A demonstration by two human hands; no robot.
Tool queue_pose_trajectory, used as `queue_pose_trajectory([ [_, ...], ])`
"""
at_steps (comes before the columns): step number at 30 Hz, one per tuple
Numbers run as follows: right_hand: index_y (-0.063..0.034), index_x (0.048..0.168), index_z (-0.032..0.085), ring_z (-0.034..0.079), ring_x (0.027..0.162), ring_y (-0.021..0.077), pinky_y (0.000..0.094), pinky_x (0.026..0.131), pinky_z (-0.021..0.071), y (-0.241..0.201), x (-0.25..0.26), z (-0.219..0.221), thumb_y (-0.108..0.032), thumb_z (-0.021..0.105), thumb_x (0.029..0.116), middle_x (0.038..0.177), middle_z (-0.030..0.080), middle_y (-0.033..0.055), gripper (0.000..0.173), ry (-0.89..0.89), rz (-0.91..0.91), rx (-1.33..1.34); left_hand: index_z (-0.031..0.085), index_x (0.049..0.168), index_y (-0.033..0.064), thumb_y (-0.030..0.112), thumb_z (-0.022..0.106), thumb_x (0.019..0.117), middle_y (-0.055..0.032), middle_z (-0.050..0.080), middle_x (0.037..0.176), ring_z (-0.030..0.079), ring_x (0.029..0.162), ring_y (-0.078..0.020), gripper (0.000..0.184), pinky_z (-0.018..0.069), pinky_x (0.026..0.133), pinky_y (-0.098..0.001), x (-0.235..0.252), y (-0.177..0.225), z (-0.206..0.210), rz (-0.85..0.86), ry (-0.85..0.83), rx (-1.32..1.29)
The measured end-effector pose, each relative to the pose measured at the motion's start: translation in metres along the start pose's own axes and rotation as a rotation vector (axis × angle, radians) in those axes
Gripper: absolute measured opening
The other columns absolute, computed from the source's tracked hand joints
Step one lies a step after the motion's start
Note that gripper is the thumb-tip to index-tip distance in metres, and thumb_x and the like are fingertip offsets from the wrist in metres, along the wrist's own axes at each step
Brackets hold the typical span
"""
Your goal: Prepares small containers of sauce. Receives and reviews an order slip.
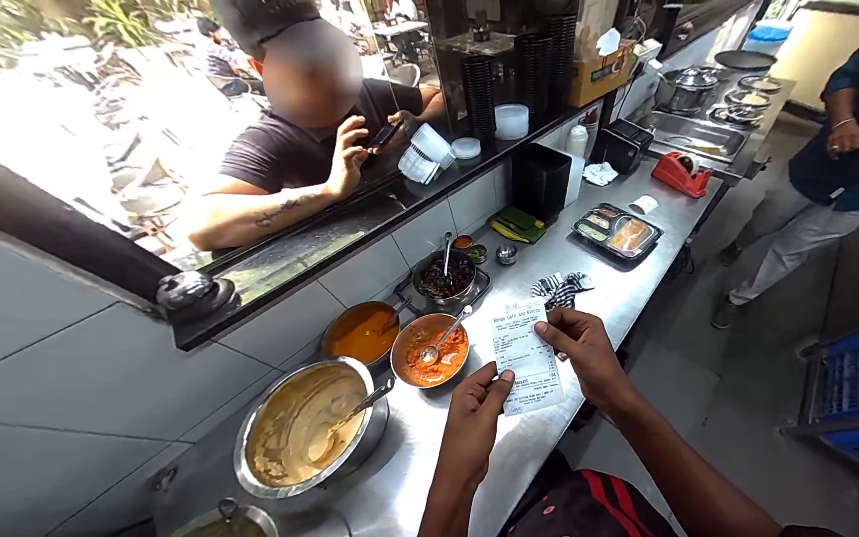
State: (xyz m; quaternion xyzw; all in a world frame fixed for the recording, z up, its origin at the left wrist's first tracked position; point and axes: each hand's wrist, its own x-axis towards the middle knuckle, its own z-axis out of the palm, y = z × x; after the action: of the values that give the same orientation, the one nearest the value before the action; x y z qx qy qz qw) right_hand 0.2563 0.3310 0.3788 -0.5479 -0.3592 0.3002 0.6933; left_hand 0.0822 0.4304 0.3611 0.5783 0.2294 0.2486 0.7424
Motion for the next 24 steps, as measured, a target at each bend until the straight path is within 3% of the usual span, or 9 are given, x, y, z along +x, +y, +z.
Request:
queue_pose_trajectory([
  [3, -0.0054, 0.099, 0.070, 0.060, 0.063, 0.0143, 0.0262, 0.055, 0.0515, -0.003, -0.002, -0.004, -0.022, 0.064, 0.1018, 0.082, 0.066, 0.0099, 0.018, 0.041, 0.011, -0.012, 0.069, 0.118, -0.0027, 0.015, 0.051, 0.1070, -0.0234, 0.072, 0.102, 0.073, 0.090, -0.0298, 0.027, 0.0613, 0.083, -0.0423, 0.003, -0.004, 0.004, -0.018, -0.011, -0.026],
  [6, -0.0020, 0.098, 0.071, 0.065, 0.069, 0.0151, 0.0289, 0.062, 0.0563, -0.004, -0.003, -0.011, -0.020, 0.061, 0.1034, 0.084, 0.069, 0.0109, 0.021, 0.097, 0.042, 0.027, 0.069, 0.119, -0.0033, 0.013, 0.050, 0.1071, -0.0236, 0.072, 0.104, 0.073, 0.092, -0.0302, 0.028, 0.0612, 0.085, -0.0434, 0.009, -0.012, 0.011, -0.047, -0.052, -0.060],
  [13, -0.0048, 0.096, 0.070, 0.066, 0.070, 0.0151, 0.0314, 0.062, 0.0575, 0.005, -0.025, -0.056, -0.025, 0.061, 0.1032, 0.085, 0.070, 0.0086, 0.023, 0.321, 0.214, 0.013, 0.070, 0.114, -0.0053, 0.013, 0.053, 0.1061, -0.0232, 0.073, 0.099, 0.073, 0.088, -0.0304, 0.026, 0.0612, 0.083, -0.0447, 0.034, -0.053, 0.054, -0.122, -0.193, -0.068],
  [15, -0.0064, 0.099, 0.070, 0.065, 0.069, 0.0156, 0.0333, 0.063, 0.0573, 0.022, -0.029, -0.083, -0.030, 0.063, 0.1025, 0.086, 0.069, 0.0093, 0.025, 0.373, 0.233, 0.042, 0.069, 0.105, -0.0088, 0.010, 0.058, 0.1031, -0.0220, 0.073, 0.091, 0.073, 0.082, -0.0296, 0.022, 0.0617, 0.080, -0.0439, 0.044, -0.070, 0.075, -0.131, -0.236, -0.028],
  [18, -0.0119, 0.108, 0.069, 0.066, 0.069, 0.0155, 0.0346, 0.063, 0.0580, 0.049, -0.024, -0.134, -0.037, 0.063, 0.1021, 0.089, 0.070, 0.0083, 0.027, 0.462, 0.228, 0.015, 0.067, 0.112, -0.0109, 0.006, 0.057, 0.1029, -0.0229, 0.076, 0.098, 0.076, 0.090, -0.0335, 0.021, 0.0632, 0.087, -0.0459, 0.050, -0.096, 0.105, -0.167, -0.359, 0.033],
  [21, -0.0057, 0.107, 0.068, 0.067, 0.069, 0.0181, 0.0369, 0.063, 0.0589, 0.062, 0.012, -0.188, -0.029, 0.061, 0.1041, 0.088, 0.070, 0.0109, 0.024, 0.645, 0.174, 0.002, 0.069, 0.114, -0.0073, 0.008, 0.058, 0.1027, -0.0198, 0.076, 0.099, 0.076, 0.090, -0.0313, 0.022, 0.0636, 0.086, -0.0447, 0.048, -0.117, 0.126, -0.235, -0.426, 0.105],
  [24, -0.0045, 0.108, 0.068, 0.066, 0.071, 0.0184, 0.0381, 0.065, 0.0581, 0.076, 0.055, -0.253, -0.029, 0.061, 0.1041, 0.089, 0.069, 0.0111, 0.026, 0.746, 0.144, -0.055, 0.069, 0.113, -0.0075, 0.006, 0.058, 0.1023, -0.0198, 0.077, 0.098, 0.077, 0.089, -0.0306, 0.020, 0.0638, 0.085, -0.0441, 0.052, -0.142, 0.144, -0.305, -0.397, 0.148],
])
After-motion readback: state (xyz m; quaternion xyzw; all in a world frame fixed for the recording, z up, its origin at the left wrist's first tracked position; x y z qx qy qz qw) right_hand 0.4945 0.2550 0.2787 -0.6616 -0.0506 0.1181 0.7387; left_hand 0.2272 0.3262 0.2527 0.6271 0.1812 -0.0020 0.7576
